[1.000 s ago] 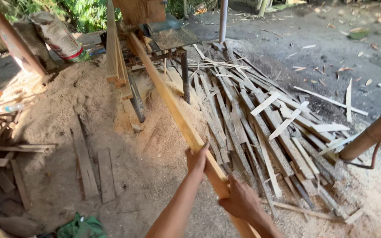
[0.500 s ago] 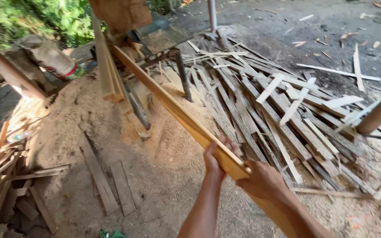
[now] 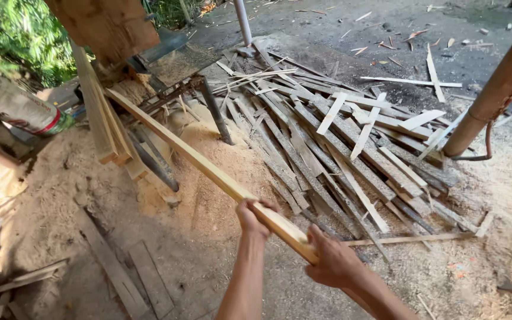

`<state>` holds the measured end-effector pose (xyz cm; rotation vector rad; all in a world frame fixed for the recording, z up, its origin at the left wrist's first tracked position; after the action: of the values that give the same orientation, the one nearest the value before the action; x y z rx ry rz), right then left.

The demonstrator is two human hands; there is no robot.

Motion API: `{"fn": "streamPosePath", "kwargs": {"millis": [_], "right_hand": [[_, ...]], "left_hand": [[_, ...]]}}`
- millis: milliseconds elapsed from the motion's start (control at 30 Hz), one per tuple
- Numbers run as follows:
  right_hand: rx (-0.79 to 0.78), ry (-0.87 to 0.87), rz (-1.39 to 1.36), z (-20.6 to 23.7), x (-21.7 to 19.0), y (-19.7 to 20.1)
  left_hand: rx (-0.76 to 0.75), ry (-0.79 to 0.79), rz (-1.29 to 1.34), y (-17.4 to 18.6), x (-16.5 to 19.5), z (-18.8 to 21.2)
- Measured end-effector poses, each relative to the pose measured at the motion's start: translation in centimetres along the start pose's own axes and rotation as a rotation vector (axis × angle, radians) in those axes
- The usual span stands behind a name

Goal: The person feeds long wooden boards one at a time through a stationary planing machine, guiding each board by hand as it is surfaced. The person then carries the planed boards to a pile and stacks them with other finished boards on a rack.

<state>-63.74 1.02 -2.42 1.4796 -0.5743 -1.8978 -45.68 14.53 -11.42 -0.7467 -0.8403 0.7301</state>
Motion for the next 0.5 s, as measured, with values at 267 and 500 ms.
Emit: {"fn": "streamPosePath", "kwargs": {"millis": [267, 500], "right_hand": [[-0.096, -0.123, 0.227, 1.9, 1.1, 0.9], [0.230, -0.061, 0.125, 3.8, 5.0, 2.4]], "left_hand": [[0.035, -0.074, -0.206, -1.0, 2.4, 1.0], [0.015, -0.169, -0.315, -1.8, -3.2, 1.8]]}}
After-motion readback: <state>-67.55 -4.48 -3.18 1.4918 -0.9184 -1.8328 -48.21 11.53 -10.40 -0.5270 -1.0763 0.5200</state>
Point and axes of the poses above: each hand's wrist, its own z-axis away from the middle knuckle, its own y-axis out of the back of the hand, x = y × z, the point moved 9 cm from there along -z, towards the middle knuckle, and after that the axes turned 1 degree about y, right-handed, at the moved point
